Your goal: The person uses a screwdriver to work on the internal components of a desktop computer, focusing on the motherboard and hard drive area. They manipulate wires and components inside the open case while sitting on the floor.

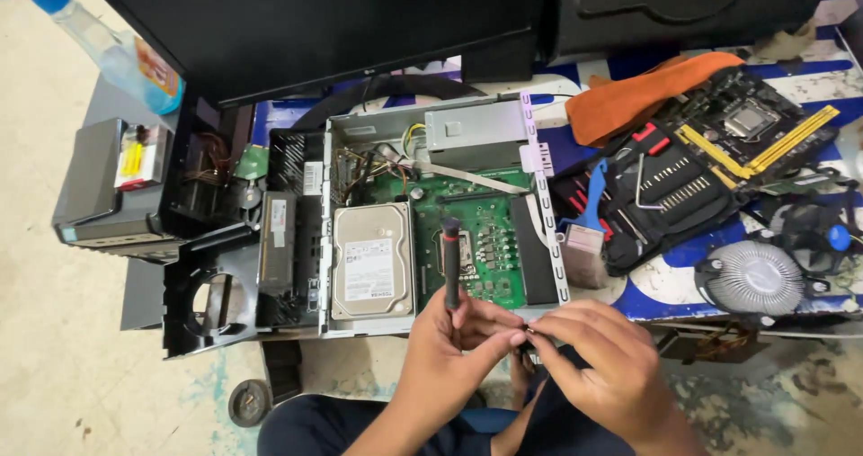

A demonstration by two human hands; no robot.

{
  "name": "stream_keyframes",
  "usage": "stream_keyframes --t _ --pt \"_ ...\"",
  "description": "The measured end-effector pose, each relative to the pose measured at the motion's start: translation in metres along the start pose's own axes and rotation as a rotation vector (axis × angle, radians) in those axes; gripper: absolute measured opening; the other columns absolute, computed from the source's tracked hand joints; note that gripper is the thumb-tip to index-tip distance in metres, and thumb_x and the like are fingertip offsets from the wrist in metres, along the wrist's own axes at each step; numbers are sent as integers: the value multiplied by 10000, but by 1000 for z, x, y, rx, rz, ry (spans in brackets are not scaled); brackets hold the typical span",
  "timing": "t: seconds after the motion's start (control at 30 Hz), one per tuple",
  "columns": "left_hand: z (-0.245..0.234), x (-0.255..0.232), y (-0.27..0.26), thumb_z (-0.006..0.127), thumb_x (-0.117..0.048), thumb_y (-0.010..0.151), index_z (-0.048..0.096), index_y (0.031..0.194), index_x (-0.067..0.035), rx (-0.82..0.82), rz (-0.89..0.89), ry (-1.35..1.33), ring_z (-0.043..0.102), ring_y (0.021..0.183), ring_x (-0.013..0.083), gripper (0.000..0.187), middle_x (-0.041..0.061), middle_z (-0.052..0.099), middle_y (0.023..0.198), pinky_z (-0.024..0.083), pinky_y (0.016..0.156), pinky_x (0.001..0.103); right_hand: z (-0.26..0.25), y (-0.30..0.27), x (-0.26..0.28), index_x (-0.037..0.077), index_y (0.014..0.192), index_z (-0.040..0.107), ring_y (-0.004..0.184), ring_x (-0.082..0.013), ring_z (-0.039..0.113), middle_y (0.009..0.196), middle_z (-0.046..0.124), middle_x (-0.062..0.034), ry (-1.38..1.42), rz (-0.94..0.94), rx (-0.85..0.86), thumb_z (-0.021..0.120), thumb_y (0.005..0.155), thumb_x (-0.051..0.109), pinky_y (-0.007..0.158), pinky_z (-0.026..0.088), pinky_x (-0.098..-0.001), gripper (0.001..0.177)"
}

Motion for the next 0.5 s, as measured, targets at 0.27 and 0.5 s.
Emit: stream_keyframes --t 0.27,0.5 --pt "-10 12 2 800 59 822 317 791 -132 -29 -10 -185 779 721 248 520 271 797 942 671 687 344 4 11 13 -13 893 733 760 -263 685 883 741 -95 -113 -178 28 702 891 7 735 591 -358 37" --pt "-29 56 6 748 114 871 357 823 -140 126 -328 -685 774 787 320 469 287 755 960 667 708 385 12 -6 -24 21 1252 690 902 -232 816 1023 803 -163 489 614 -7 654 891 307 745 699 -310 462"
Point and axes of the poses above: each hand's wrist, its own y-axis towards the middle knuckle, its own z-axis out of the palm, x = y × z, the point moved 3 cm from there along y, towards the middle knuckle
